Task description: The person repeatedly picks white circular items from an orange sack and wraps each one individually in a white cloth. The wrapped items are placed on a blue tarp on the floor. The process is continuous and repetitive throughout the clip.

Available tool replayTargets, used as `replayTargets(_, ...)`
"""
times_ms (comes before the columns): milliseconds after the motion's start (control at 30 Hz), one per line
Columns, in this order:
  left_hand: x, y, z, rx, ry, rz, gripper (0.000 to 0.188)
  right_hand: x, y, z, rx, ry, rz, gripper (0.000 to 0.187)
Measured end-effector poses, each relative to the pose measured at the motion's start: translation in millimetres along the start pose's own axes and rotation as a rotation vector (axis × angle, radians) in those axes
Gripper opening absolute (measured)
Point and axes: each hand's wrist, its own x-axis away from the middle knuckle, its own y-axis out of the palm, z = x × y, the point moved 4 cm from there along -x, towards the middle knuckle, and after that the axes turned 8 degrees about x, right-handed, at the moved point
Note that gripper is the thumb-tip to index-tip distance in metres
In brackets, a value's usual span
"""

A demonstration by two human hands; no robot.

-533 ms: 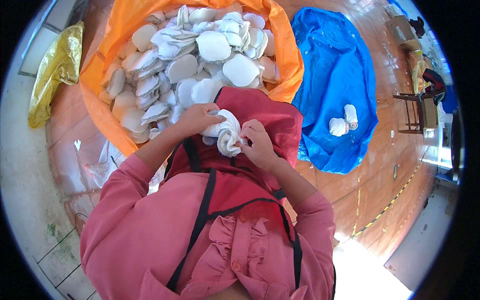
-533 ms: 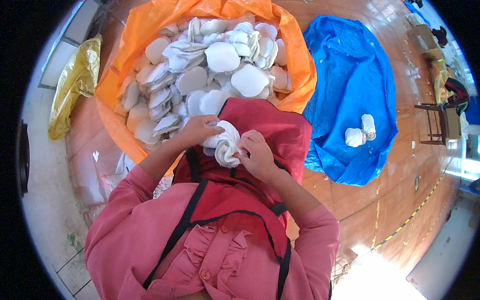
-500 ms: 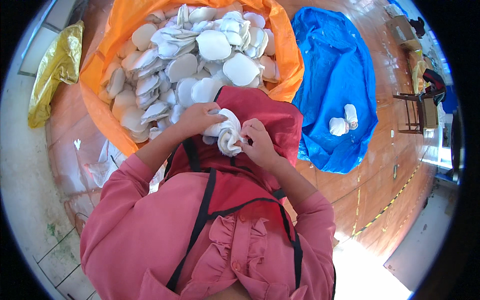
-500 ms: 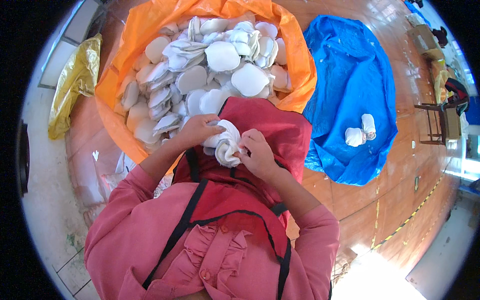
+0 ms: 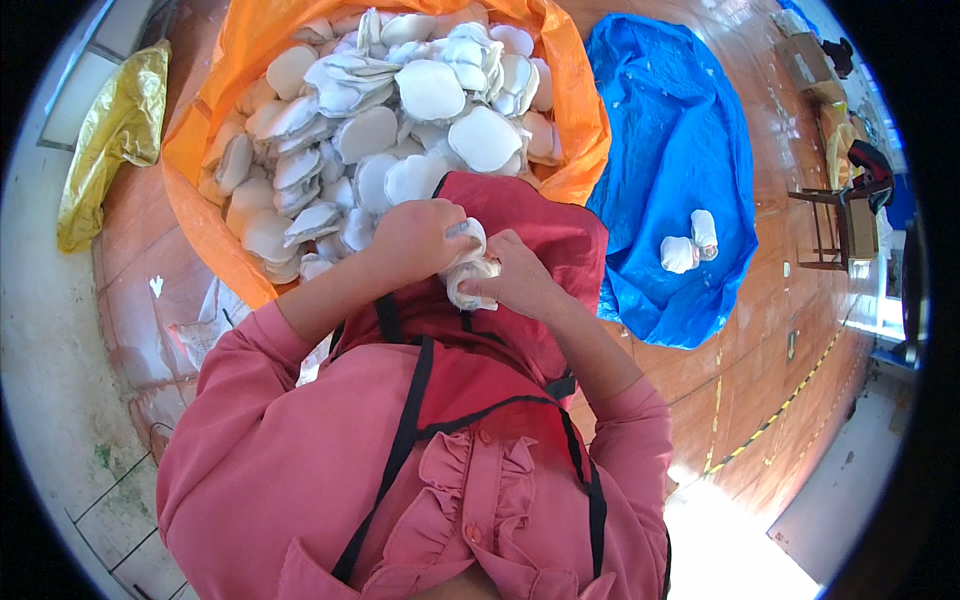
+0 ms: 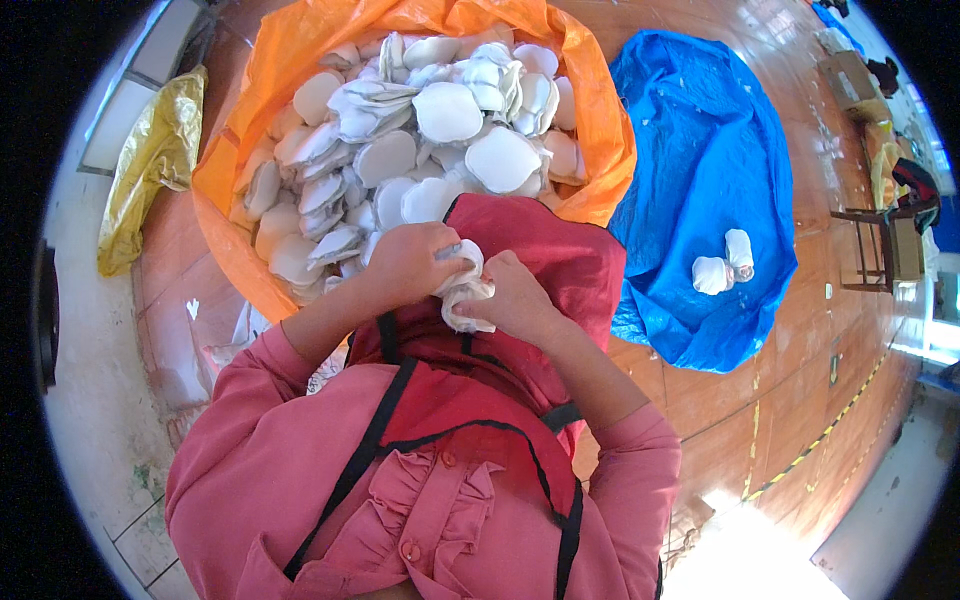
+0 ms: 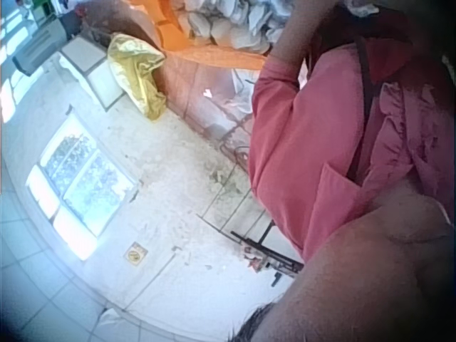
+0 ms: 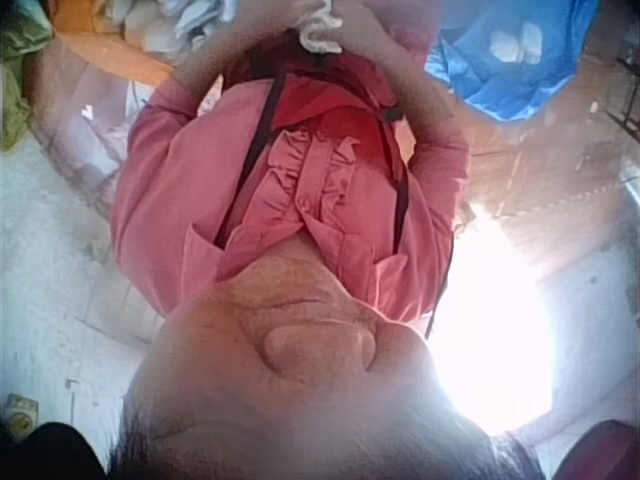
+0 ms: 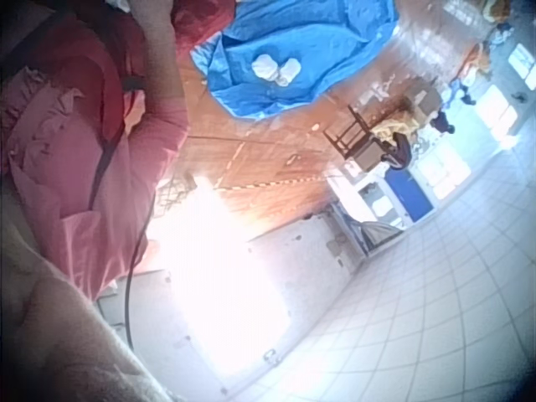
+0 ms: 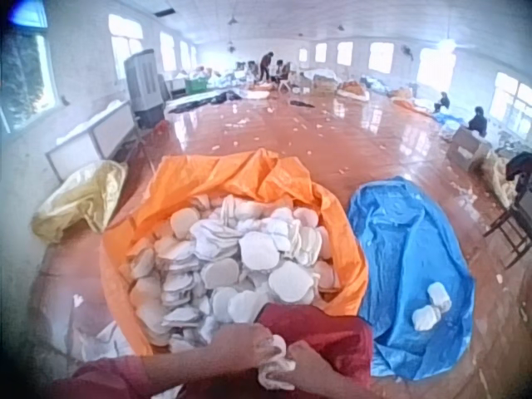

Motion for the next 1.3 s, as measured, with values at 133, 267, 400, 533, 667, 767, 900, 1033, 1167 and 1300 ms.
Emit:
replayTargets(133, -3, 3, 10, -0.137, 0.009, -0.067, 0.028, 0, -2, 6, -0.002, -0.045, -0.046, 0.058)
replayTargets(267, -1, -5, 35, -0.257, 0.1, -0.125, 0.023, 0, -15, 1, -0.061, -0.125, -0.206, 0.061)
replayTargets(400, -1, -4, 41, -0.295, 0.164, -0.125, 0.022, -6, -19, -9, -0.006, -0.057, -0.228, 0.058)
replayTargets(533, -4, -4, 41, -0.3, 0.129, -0.149, 0.023, -11, -9, 0, -0.07, -0.021, -0.165, 0.052)
replayTargets(667, -13, -5, 25, -0.251, 0.122, -0.18, 0.027, -14, -2, 17, -0.117, -0.056, -0.127, 0.046)
replayTargets(767, -19, 2, -6, -0.202, 0.17, -0.144, 0.031, -14, 5, 31, -0.114, -0.052, -0.056, 0.042)
replayTargets(900, -26, -6, -25, -0.011, -0.144, -0.158, 0.038, -13, 4, 23, -0.001, -0.131, 0.081, 0.038)
replayTargets(1033, -23, -5, -52, 0.287, -0.385, -0.118, 0.045, -14, 1, 18, 0.043, -0.255, 0.213, 0.031)
replayTargets(1167, -11, 8, -81, 0.638, -0.628, -0.075, 0.042, -12, 2, 3, 0.082, -0.396, 0.332, 0.025)
replayTargets(1300, -7, 29, -106, 0.892, -0.755, -0.048, 0.033, -12, 7, 6, 0.05, -0.394, 0.307, 0.025)
